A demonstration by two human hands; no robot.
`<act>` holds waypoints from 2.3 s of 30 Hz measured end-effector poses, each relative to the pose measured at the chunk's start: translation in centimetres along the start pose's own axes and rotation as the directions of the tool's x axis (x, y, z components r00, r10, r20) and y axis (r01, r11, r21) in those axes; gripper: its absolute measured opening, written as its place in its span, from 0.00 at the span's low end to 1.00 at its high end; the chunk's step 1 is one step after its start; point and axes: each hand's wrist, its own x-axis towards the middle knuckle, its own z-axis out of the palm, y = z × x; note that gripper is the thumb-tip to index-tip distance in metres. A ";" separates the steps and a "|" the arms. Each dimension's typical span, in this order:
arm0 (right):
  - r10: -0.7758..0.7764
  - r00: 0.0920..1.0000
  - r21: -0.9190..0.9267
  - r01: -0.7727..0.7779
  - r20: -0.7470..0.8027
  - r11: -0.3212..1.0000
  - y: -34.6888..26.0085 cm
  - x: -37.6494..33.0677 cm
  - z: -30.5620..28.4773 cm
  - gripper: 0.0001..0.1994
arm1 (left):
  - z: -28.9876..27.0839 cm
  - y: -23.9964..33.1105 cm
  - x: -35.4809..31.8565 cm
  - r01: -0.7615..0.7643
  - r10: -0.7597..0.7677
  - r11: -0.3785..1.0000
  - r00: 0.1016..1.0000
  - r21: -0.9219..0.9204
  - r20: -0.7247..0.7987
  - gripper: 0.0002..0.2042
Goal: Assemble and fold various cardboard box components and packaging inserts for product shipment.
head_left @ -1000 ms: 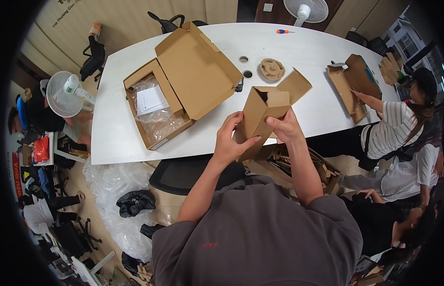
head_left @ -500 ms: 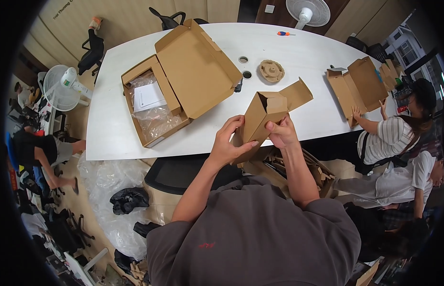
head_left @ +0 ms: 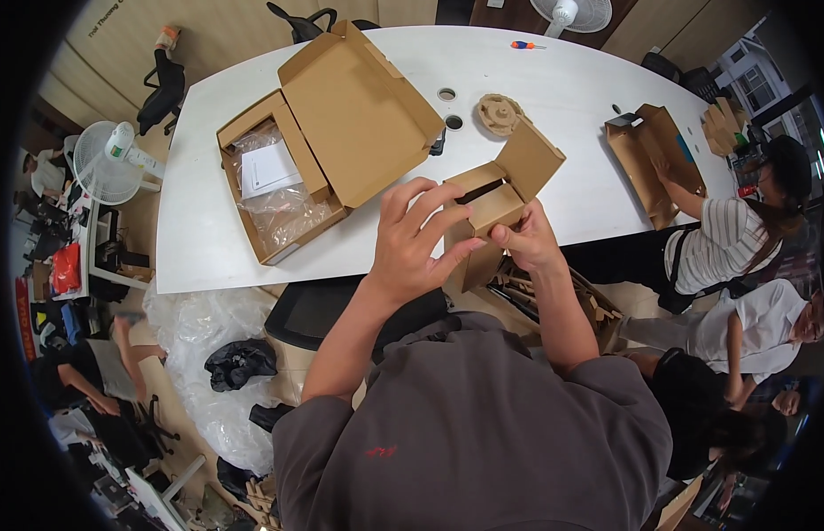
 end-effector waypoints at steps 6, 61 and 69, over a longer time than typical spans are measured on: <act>0.052 0.999 -0.013 -0.052 0.012 0.999 -0.7 0.1 -0.4 0.22 | 0.2 -0.5 0.4 -0.060 0.059 0.996 0.998 -0.062 -0.020 0.20; 0.581 0.813 -0.103 -0.575 0.035 0.812 5.0 10.4 -9.6 0.13 | 10.3 -11.6 -4.2 0.412 -0.402 0.792 0.907 -0.451 0.124 0.05; 0.524 0.848 -0.070 -0.529 -0.074 0.846 3.8 8.6 -7.1 0.16 | 9.1 -10.5 -4.0 0.405 -0.413 0.816 0.908 -0.412 0.073 0.10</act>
